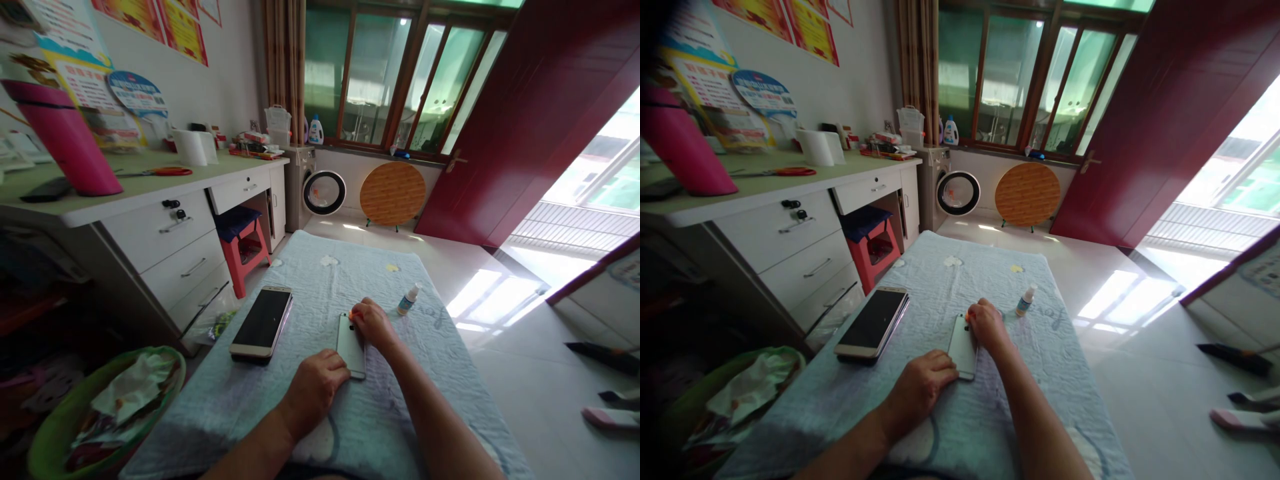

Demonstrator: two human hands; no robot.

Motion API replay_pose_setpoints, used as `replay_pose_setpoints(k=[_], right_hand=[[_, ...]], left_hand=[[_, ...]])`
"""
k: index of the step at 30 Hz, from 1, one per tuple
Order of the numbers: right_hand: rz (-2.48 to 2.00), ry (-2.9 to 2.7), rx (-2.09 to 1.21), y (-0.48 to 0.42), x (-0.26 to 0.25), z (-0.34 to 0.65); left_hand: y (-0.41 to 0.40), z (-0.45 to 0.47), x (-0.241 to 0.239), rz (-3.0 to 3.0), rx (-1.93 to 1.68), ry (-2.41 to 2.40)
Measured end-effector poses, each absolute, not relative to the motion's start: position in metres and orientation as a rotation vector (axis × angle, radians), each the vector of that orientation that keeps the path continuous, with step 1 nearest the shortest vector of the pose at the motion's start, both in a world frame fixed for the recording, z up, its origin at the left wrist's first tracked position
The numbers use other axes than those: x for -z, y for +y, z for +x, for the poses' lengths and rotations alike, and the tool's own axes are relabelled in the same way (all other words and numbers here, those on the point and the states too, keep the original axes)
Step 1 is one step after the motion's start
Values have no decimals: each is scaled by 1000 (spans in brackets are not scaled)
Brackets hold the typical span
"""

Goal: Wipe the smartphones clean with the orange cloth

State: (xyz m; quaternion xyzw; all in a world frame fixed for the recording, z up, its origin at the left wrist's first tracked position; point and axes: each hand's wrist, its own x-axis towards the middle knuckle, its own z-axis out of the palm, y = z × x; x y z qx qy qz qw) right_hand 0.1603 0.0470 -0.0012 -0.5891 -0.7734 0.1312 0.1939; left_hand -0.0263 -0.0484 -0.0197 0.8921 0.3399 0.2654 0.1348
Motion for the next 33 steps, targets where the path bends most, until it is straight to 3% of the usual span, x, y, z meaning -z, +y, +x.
replay_pose_setpoints(k=[5,25,33], right_hand=[[-1587,-2172,-346,42,3,147],[-1343,-2179,-781,-46,-4,171],[-1471,-2078,-611,-43,11,186]], left_hand=[[-49,-27,17,2576,-743,1001],[-49,-26,20,2518,-822,1026],[-49,-29,18,2466,-796,999]])
